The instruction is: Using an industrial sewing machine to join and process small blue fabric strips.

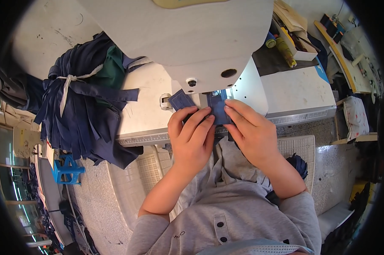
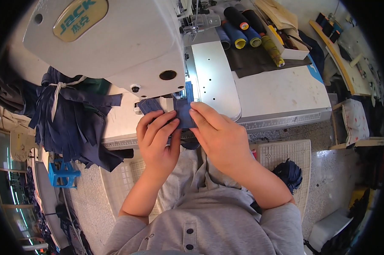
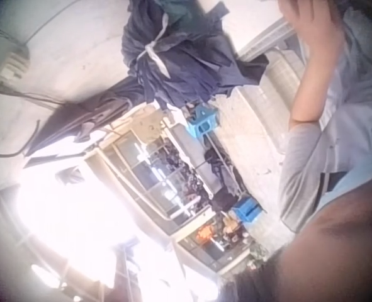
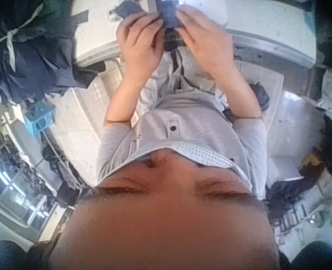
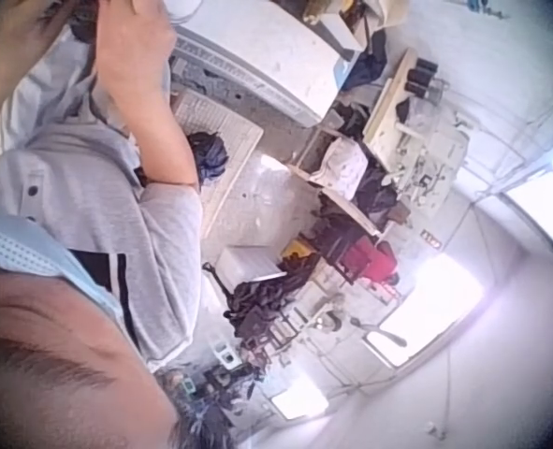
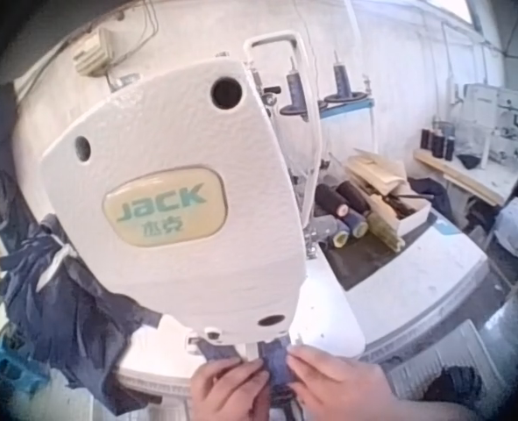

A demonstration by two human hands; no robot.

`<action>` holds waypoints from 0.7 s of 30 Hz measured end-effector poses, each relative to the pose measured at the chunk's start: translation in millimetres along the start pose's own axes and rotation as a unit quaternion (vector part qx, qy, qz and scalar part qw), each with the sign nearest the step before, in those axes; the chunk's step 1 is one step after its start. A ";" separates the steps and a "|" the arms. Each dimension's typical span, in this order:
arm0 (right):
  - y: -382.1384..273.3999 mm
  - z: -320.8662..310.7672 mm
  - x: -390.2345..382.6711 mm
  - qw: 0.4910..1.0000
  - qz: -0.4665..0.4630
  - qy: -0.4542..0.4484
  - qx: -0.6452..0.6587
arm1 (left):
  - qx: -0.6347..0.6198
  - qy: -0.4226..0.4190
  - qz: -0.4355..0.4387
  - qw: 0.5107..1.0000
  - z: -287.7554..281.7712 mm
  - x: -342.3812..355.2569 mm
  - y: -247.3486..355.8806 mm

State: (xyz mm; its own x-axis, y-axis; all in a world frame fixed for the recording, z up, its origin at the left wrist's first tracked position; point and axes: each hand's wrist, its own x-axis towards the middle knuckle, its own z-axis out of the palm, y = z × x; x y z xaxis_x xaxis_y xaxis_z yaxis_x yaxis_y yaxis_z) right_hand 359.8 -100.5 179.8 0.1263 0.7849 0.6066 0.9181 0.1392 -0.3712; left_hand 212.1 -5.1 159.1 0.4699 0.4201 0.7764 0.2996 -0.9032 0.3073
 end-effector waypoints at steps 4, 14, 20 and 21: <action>-0.6 -1.3 1.1 1.000 0.004 -0.008 0.002 | -0.003 0.000 0.004 1.000 0.7 -0.4 -0.7; -1.1 -1.8 1.1 1.000 0.004 -0.014 0.002 | -0.006 0.003 0.000 1.000 0.2 0.4 0.6; -1.0 -0.7 1.3 1.000 0.005 -0.008 0.003 | -0.001 0.003 -0.008 1.000 -0.3 1.6 2.7; -1.1 -0.8 1.2 1.000 0.006 -0.010 0.002 | -0.002 0.004 -0.009 1.000 -0.3 1.8 2.8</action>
State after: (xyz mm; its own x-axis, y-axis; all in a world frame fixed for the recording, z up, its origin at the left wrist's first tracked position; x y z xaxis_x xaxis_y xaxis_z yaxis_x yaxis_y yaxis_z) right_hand 359.2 -100.3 181.5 0.1297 0.7984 0.5880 0.9150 0.1321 -0.3812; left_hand 213.5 -6.9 161.5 0.4586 0.4349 0.7749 0.3039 -0.8962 0.3231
